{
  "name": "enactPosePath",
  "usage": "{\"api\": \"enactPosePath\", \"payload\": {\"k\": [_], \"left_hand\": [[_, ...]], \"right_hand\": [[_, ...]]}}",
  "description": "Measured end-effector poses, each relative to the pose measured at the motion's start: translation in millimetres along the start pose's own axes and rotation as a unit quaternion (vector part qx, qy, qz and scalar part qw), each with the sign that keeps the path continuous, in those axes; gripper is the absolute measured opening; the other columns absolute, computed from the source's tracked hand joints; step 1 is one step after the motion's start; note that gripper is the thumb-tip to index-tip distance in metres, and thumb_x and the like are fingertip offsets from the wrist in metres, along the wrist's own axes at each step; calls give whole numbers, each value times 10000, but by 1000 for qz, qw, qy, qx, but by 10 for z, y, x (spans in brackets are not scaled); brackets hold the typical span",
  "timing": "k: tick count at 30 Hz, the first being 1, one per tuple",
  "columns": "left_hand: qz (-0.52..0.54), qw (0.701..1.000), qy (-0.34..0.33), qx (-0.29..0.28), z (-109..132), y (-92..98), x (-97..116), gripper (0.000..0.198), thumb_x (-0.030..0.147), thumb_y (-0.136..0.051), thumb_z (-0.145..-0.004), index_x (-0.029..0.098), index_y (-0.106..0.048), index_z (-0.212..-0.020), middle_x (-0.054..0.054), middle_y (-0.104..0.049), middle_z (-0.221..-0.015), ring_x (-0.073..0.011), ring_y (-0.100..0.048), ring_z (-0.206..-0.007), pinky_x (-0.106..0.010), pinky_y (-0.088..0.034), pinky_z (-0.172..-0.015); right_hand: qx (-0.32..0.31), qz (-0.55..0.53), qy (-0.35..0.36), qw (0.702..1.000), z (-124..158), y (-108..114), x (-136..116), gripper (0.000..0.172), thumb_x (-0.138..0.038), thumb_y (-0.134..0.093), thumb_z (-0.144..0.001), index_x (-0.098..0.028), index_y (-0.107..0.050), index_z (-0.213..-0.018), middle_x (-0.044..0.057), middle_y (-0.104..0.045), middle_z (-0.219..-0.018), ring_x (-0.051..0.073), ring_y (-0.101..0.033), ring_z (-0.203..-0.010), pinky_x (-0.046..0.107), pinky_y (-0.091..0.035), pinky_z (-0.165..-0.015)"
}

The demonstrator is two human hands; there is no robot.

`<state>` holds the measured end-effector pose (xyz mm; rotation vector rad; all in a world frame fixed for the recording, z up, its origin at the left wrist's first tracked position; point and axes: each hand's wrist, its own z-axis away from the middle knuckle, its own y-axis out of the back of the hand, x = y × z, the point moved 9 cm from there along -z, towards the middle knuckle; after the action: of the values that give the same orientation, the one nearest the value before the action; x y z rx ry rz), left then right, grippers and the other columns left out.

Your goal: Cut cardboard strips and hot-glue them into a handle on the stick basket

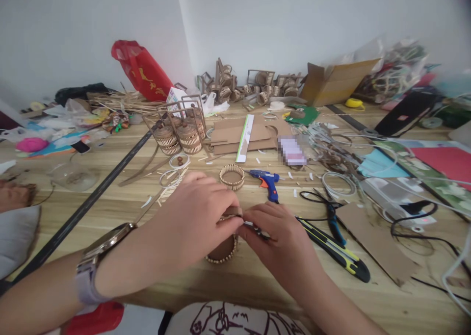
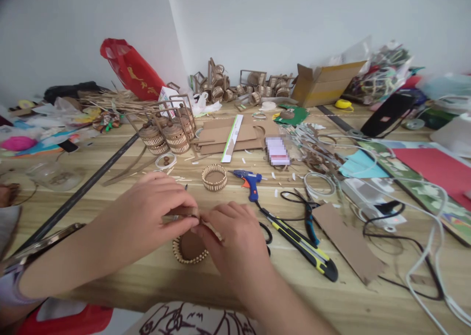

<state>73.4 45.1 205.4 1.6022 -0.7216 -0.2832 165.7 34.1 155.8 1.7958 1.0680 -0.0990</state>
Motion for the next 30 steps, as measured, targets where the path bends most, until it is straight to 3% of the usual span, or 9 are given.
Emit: {"api": "enactPosePath", "payload": {"k": [7, 14, 18, 22, 26, 30], "left_hand": [[-20, 1000, -12, 8, -1, -11, 11, 149, 234, -619, -877, 190, -642, -736, 18, -658, -702, -177, -579, -725, -370, -374, -785], [21, 1000, -20, -3, 8, 33, -13, 184, 343, -638, -896, 201, -685, -790, 18, -699, -743, -167, -624, -733, -331, -414, -768], [55, 998, 22, 22, 79, 226, -176, 192, 381, -617, -921, 221, -710, -972, 20, -740, -855, -172, -664, -814, -285, -442, -734], [88, 993, 60, 55, 213, 308, -329, 210, 376, -576, -951, 228, -706, -1024, 27, -738, -848, -158, -670, -810, -262, -454, -726], [87, 994, -29, 50, 260, 228, -150, 230, 338, -623, -938, 258, -662, -1150, 10, -729, -990, -169, -648, -913, -283, -451, -797], [-14, 990, -126, 65, 228, 138, 132, 231, 240, -612, -945, 239, -659, -1171, -24, -718, -1011, -210, -600, -959, -357, -424, -846]], "right_hand": [[21, 96, 35, 995, 17, 54, -169, 151, -246, -614, -910, -205, -644, -768, 6, -698, -745, 180, -604, -709, 331, -348, -681], [83, 238, 80, 964, 57, 95, -329, 217, -246, -566, -926, -206, -624, -721, 31, -673, -674, 195, -553, -648, 350, -326, -691], [121, 274, 80, 951, 54, 143, -350, 265, -224, -571, -920, -221, -590, -656, 10, -639, -597, 179, -535, -606, 348, -333, -682], [145, 286, 82, 944, 51, 171, -387, 272, -203, -580, -906, -216, -577, -635, 4, -613, -559, 179, -522, -577, 347, -325, -649], [147, 294, 84, 941, 54, 176, -415, 294, -208, -562, -921, -225, -561, -627, -2, -596, -547, 178, -513, -576, 339, -318, -651], [124, 298, 89, 942, 73, 133, -412, 279, -249, -551, -938, -220, -575, -661, 11, -600, -582, 186, -512, -605, 340, -315, -667]]}}
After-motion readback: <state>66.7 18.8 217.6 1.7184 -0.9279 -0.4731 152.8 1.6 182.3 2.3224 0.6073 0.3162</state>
